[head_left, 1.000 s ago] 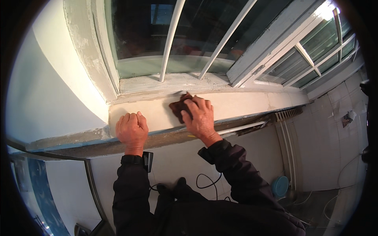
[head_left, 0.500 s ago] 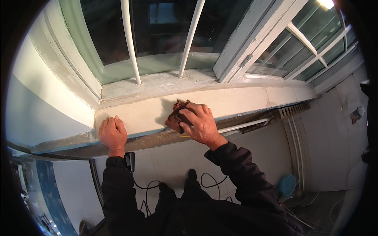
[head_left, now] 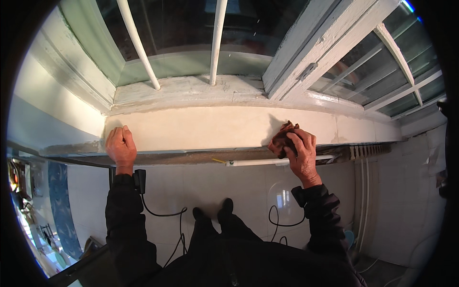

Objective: The person kneels and wipes white wall-mounted pipes with a brown cloth, then stands and wipes the window sill and frame. The person uses a cloth to clean the surfaces in a tiled room.

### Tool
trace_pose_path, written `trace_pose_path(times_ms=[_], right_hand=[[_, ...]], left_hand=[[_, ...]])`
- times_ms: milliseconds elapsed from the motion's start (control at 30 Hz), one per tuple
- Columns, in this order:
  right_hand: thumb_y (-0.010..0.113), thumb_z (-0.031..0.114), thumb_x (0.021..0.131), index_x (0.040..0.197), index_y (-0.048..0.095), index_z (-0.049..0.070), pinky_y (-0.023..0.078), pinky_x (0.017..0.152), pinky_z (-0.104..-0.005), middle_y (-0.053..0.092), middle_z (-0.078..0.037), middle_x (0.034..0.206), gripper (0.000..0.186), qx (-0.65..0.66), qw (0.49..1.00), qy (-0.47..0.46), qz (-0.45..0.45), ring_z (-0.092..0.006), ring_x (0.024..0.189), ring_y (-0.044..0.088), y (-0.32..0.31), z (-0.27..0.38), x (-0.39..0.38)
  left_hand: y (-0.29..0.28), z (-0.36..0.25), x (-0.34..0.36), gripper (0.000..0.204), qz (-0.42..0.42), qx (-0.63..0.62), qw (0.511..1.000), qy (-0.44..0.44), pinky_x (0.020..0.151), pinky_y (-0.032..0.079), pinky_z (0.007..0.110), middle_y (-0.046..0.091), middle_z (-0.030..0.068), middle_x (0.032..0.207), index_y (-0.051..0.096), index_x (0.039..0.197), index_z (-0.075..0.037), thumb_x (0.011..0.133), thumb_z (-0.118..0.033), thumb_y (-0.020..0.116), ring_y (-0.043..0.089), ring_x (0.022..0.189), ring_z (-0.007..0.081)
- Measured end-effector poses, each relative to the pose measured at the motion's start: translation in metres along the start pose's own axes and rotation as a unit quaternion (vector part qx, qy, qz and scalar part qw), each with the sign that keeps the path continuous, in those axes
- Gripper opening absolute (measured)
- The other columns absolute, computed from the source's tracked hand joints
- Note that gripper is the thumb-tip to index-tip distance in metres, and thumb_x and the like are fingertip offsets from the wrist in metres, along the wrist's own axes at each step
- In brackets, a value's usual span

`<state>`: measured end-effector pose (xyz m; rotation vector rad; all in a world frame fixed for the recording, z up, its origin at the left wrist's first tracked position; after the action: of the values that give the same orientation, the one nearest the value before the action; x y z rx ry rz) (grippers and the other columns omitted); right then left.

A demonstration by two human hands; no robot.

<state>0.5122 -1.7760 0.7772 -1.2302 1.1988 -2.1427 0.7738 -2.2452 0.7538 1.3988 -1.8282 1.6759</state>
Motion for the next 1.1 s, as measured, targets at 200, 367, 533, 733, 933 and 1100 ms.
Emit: trace_pose_path(times_ms=[200,367,533,733,933,1100], right_hand=[[0.081,0.015,0.086,0.129,0.069,0.011,0.05,0.099,-0.0486,0.063,-0.01,0.13,0.045,0.019,0.999,-0.026,-0.026,-0.0367,0.115,0.059,0.049,0.058,0.058],[0.081,0.022,0.089,0.129,0.068,0.01,0.05,0.097,-0.0501,0.061,-0.012,0.126,0.044,0.021,0.999,-0.035,-0.005,-0.037,0.114,0.057,0.086,0.11,0.103],[0.082,0.035,0.09,0.134,0.065,0.01,0.047,0.099,-0.0505,0.057,-0.013,0.131,0.053,0.021,0.999,-0.026,-0.001,-0.0374,0.114,0.055,0.083,0.117,0.099],[0.083,0.04,0.089,0.135,0.064,0.009,0.047,0.1,-0.0505,0.056,-0.013,0.132,0.058,0.012,1.0,-0.018,-0.014,-0.0372,0.116,0.055,0.086,0.118,0.097],[0.083,0.039,0.087,0.13,0.067,0.009,0.048,0.099,-0.0506,0.059,-0.012,0.128,0.054,0.012,0.999,-0.024,-0.029,-0.0345,0.119,0.056,0.082,0.117,0.098],[0.082,0.038,0.087,0.127,0.067,0.011,0.048,0.098,-0.0499,0.06,-0.011,0.127,0.05,0.022,0.999,-0.026,-0.008,-0.0337,0.118,0.057,0.079,0.105,0.095]], left_hand=[[0.001,0.0,-0.001,0.038,-0.001,-0.007,1.0,0.003,0.06,0.04,0.051,0.051,0.015,0.071,0.046,0.071,-0.003,0.102,-0.014,0.065,0.053,0.067,0.0395],[0.001,-0.001,0.001,0.038,0.004,-0.002,1.0,-0.001,0.06,0.04,0.051,0.051,0.0145,0.071,0.046,0.071,-0.003,0.101,-0.014,0.065,0.053,0.067,0.0388],[0.0,0.0,-0.001,0.037,-0.005,-0.007,1.0,-0.001,0.061,0.041,0.051,0.052,0.0139,0.071,0.047,0.071,-0.003,0.101,-0.014,0.066,0.054,0.068,0.0387],[0.001,0.0,0.001,0.036,0.002,0.015,1.0,0.006,0.063,0.044,0.052,0.056,0.0136,0.073,0.05,0.071,-0.004,0.101,-0.017,0.067,0.058,0.07,0.0388],[0.007,-0.032,0.006,0.037,0.046,0.021,0.999,-0.002,0.064,0.048,0.051,0.06,0.013,0.074,0.054,0.072,-0.004,0.102,-0.02,0.068,0.061,0.072,0.038],[0.039,-0.119,0.001,0.038,0.071,-0.04,0.997,-0.014,0.065,0.05,0.05,0.061,0.0121,0.07,0.056,0.07,-0.005,0.101,-0.022,0.07,0.063,0.071,0.0359]])
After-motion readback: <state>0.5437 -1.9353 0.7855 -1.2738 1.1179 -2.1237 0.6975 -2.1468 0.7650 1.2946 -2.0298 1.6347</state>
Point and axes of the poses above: each hand's wrist, its own x-axis towards the middle knuckle, its own y-axis out of the palm, z = x × y, the point moved 9 cm from there along x, towards the middle knuckle
